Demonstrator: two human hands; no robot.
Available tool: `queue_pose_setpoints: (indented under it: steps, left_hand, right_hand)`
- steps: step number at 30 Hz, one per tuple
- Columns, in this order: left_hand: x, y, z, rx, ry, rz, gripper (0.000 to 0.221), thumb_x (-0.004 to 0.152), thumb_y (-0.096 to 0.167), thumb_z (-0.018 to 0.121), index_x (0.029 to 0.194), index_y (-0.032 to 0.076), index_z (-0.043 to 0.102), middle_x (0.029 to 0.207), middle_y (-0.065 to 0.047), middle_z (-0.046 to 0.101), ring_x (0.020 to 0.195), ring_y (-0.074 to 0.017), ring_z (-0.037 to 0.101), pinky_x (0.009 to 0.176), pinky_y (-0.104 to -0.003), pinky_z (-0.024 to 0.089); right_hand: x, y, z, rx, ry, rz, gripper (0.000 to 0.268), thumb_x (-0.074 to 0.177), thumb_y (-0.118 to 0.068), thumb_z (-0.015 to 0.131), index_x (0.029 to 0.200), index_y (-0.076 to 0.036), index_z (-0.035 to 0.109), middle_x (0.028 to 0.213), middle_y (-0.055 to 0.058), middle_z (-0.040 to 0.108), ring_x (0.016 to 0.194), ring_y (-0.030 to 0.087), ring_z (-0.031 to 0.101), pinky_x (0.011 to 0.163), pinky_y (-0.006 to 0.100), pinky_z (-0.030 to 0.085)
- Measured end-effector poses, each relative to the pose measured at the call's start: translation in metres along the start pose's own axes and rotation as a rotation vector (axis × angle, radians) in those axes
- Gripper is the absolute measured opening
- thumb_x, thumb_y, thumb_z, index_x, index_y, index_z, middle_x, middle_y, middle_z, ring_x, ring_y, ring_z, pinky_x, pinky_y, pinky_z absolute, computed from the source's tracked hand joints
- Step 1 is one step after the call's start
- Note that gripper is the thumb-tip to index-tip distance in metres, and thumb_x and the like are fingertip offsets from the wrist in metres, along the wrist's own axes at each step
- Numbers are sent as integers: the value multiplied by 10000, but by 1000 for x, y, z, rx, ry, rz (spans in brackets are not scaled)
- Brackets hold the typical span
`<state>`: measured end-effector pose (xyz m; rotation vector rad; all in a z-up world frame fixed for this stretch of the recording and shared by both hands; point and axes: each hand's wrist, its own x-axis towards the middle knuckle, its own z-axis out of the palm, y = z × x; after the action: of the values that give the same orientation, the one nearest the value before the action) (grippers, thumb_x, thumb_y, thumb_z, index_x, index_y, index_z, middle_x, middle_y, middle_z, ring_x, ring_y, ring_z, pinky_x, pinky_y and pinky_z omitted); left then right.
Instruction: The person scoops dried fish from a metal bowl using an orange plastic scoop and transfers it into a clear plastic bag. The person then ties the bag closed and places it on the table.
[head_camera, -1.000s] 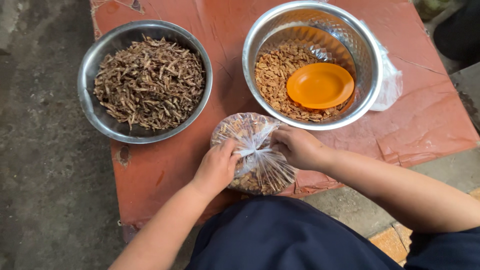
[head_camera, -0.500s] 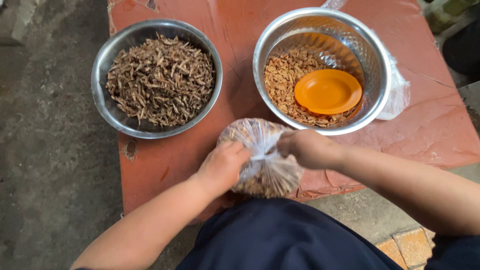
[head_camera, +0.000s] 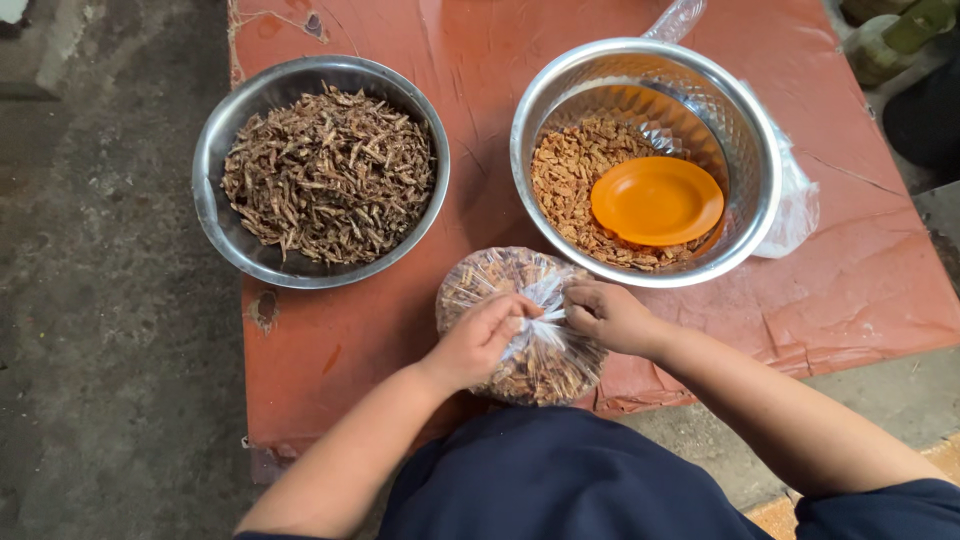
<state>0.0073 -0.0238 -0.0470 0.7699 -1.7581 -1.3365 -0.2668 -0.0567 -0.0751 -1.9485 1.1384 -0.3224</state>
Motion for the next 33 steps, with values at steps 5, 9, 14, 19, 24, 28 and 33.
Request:
queue_pose_setpoints:
  steps: [5,9,14,19,24,28,33]
  left_hand:
    - [1,-14,13,178,91,-39,93,983,37,503,1027,18,583,1005,-133,615,971,-280,637,849,-377,531]
    - [3,-17,12,121,109,-294,75,1025,76,552,1009,34,611,948,-108,624,859,-261,681,802,-357,554]
    - [2,-14,18,278,149,-40,210,855,6,671,1062,12,637,1038,-157,649,977,-351,655,844,-409,539]
    - [2,-13,18,321,185,-17,178,890,-8,640,1067,10,648,1058,-176,677,1020,-370,664,859,-428,543]
    - [2,-12,19,189,191,-192,96,960,33,606,1053,35,631,971,-142,715,861,-281,747,754,-382,579]
    - [6,-14,21,124,199,-275,81,1002,76,586,1075,42,580,920,-112,752,807,-215,784,691,-348,593]
    - [10,-15,17,64,218,-364,142,1019,94,599,1141,51,538,862,-126,765,789,-229,802,684,-361,600]
  right_hand:
    - [-2,-12,-4,-30,103,-88,112,873,-121,596,858,-19,639,844,133,608,809,286,612,758,389,510]
    - [-5,-33,-6,8,140,-55,100,889,-107,596,872,-15,632,839,127,595,791,288,605,731,388,501]
    - [-1,-67,-2,-32,193,-332,67,861,-94,630,859,-43,672,867,103,587,847,289,593,767,399,481]
    - [12,-79,7,241,219,-355,123,935,-100,625,1021,-28,675,1107,110,643,1050,227,638,908,361,524]
    - [12,-65,15,432,189,-118,218,894,-36,721,1104,-2,668,1087,76,703,1011,119,664,893,282,555]
    - [7,-55,29,438,261,48,153,869,-23,786,995,8,703,933,57,758,868,104,696,793,273,572]
    - [4,-49,35,282,341,-70,98,840,-15,789,931,-9,751,905,70,751,831,122,704,776,272,567]
